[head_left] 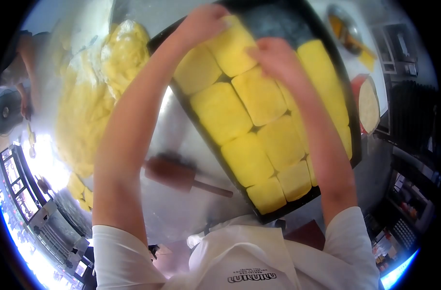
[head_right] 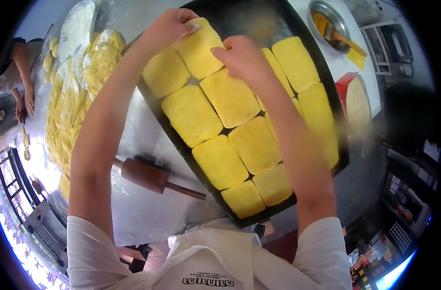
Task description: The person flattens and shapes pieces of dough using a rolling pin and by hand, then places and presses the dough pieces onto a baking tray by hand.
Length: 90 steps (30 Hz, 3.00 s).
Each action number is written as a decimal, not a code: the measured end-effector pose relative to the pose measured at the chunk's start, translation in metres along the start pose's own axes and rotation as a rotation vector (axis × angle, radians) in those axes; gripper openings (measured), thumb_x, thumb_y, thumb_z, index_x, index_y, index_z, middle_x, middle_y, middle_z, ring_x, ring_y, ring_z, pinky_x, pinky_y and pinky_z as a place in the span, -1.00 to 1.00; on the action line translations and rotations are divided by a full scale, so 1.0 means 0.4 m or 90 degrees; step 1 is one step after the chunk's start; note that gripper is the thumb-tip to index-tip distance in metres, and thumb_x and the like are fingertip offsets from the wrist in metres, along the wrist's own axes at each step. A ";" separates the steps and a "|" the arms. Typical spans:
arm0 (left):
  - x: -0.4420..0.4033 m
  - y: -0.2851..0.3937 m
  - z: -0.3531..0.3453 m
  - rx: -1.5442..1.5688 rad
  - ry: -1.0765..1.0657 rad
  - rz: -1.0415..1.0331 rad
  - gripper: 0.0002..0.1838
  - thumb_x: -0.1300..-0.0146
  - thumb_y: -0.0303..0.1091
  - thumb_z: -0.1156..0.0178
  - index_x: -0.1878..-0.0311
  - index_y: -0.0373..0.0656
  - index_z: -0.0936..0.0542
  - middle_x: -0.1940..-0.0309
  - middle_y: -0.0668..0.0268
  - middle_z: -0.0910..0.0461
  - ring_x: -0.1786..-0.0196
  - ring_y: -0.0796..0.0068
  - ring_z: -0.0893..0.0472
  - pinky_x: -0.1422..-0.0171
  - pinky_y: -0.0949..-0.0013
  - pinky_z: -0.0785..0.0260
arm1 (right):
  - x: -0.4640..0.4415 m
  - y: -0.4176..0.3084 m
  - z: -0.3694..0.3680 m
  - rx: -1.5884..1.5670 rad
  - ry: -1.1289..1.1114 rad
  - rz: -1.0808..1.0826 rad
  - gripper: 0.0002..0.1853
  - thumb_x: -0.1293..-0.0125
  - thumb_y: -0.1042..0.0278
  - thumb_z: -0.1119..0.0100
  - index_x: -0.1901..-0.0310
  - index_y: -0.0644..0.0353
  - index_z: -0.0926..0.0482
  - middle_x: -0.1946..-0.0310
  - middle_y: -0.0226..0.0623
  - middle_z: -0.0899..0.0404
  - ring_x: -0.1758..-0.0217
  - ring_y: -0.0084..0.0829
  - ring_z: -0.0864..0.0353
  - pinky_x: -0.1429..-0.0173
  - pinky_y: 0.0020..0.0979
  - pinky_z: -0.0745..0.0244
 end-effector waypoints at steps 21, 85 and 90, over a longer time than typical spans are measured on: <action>0.202 0.082 -0.033 -0.282 0.349 -0.190 -0.48 -0.40 -0.33 -0.33 -0.40 -0.20 -0.55 -0.29 0.05 -0.62 -0.32 -0.02 -0.60 -0.42 0.06 -0.46 | -0.004 0.012 0.082 0.219 0.207 0.136 -0.74 -0.41 0.17 -0.34 0.09 0.21 -0.71 0.24 -0.11 -0.75 0.09 -0.10 -0.75 -0.06 -0.17 -0.61; 0.224 0.138 -0.111 -0.252 0.203 -0.010 -0.28 -0.54 -0.03 -0.18 -0.61 -0.23 -0.32 -0.58 0.03 -0.38 -0.63 0.00 -0.33 -0.69 -0.05 -0.13 | -0.178 -0.044 0.021 -0.086 0.174 0.345 -0.71 -0.47 0.59 -0.17 -0.18 0.29 -0.64 0.02 -0.16 -0.79 -0.07 -0.30 -0.79 -0.25 -0.36 -0.61; 0.381 0.198 -0.005 -0.129 0.413 -0.143 -0.40 -0.38 -0.50 -0.29 -0.50 -0.14 -0.50 -0.47 0.04 -0.52 -0.51 -0.06 -0.49 -0.53 0.10 -0.39 | -0.117 -0.035 0.074 -0.225 0.200 0.313 -0.71 -0.49 0.61 -0.10 -0.18 0.37 -0.62 0.02 -0.14 -0.80 -0.04 -0.33 -0.80 -0.21 -0.36 -0.63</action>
Point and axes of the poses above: each hand's wrist, its own x-axis away from the middle knuckle, its own z-axis out of the back of the hand, y = z × x, the point moved 5 cm from there along -x, towards the middle knuckle
